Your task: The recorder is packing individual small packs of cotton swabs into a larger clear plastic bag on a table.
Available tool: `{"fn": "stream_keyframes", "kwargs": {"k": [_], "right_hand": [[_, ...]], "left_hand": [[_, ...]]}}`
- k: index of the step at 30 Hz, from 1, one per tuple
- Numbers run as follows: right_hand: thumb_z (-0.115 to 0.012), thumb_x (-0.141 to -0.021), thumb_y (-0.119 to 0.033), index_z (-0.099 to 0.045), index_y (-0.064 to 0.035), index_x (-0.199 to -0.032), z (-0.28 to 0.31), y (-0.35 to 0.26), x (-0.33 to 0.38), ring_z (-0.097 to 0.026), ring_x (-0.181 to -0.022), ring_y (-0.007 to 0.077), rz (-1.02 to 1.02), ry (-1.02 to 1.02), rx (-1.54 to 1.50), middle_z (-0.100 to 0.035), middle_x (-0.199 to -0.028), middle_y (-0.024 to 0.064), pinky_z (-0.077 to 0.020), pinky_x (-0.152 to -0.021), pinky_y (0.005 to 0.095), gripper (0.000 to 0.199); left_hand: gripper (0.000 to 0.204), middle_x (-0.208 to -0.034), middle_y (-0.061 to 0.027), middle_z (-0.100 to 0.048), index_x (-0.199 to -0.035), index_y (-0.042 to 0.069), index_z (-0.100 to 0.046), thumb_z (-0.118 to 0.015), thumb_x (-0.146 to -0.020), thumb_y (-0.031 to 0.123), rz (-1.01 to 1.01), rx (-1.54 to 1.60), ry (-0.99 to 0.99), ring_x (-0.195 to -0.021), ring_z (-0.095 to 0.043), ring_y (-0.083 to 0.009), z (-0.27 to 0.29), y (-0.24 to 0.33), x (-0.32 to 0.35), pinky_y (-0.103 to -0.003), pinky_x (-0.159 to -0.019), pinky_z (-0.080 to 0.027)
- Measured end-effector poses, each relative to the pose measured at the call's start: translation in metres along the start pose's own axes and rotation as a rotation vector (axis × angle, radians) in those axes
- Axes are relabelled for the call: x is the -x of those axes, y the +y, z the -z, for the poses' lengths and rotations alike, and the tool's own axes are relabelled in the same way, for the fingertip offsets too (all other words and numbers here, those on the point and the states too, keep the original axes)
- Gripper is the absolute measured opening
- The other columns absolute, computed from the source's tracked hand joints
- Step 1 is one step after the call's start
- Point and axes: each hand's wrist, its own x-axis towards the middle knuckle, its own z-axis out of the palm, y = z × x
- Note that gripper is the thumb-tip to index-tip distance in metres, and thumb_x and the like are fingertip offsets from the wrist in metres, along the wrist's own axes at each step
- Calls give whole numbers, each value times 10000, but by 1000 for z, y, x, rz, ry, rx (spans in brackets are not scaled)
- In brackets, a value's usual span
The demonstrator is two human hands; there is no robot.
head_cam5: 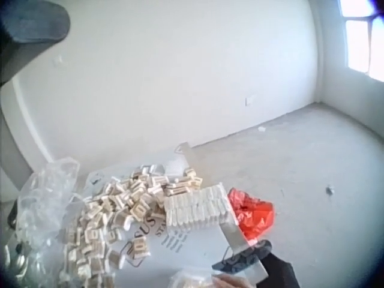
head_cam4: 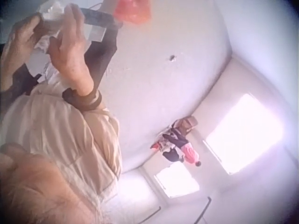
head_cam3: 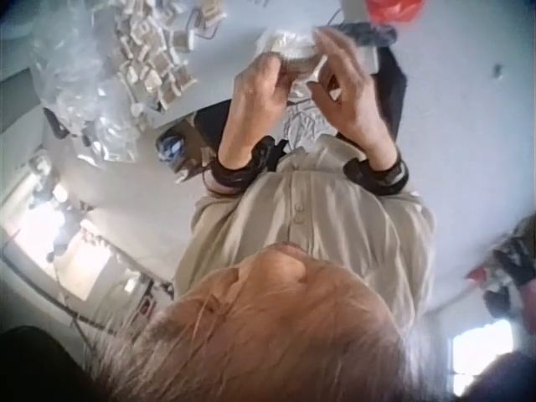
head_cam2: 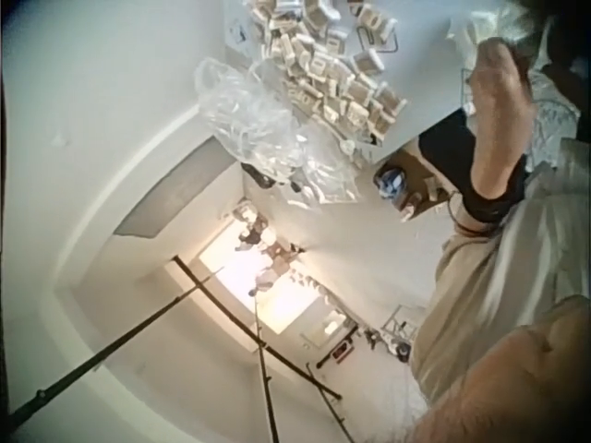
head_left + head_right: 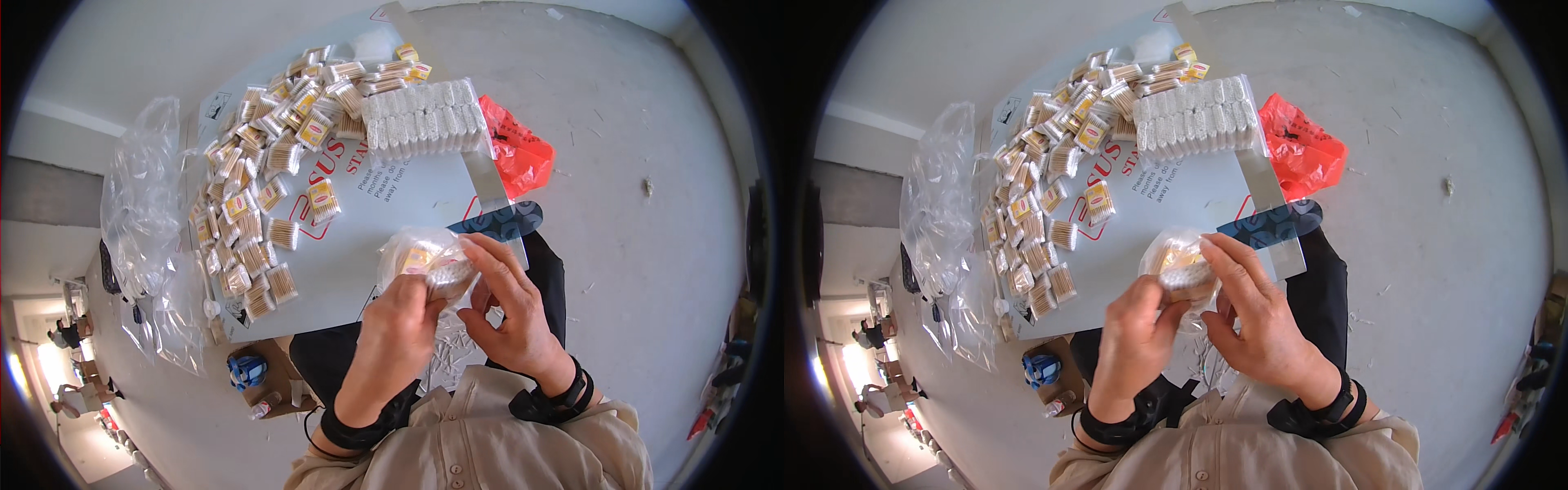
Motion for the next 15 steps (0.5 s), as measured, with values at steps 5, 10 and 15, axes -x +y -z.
{"fn": "stream_keyframes", "kwargs": {"k": [5, 10, 15], "right_hand": [[-584, -682, 139, -395, 70, -1353, 2, -2, 2, -624, -850, 273, -8, -15, 153, -415, -1371, 225, -532, -695, 326, 700], [-558, -675, 123, -411, 86, -1336, -4, -5, -1, -556, -1138, 410, 48, -34, 227, -433, -1357, 251, -522, -856, 392, 678], [-553, -686, 125, -417, 65, -1350, -12, -10, -7, -637, -941, 314, 81, -61, 132, -426, -1372, 245, -533, -757, 329, 681]], "left_hand": [[152, -813, -230, -611, -846, -20, -467, -616, -840, 13, 72, -95, -138, -770, -580, -464, -14, -13, -13, -468, -626, -463], [117, -826, -194, -625, -880, -34, -534, -601, -829, 48, -42, -303, -132, -805, -607, -399, -30, -37, -19, -468, -701, -480], [156, -885, -178, -632, -935, -48, -586, -588, -796, 24, -162, -279, -74, -822, -613, -365, -46, -59, -20, -434, -745, -494]]}}
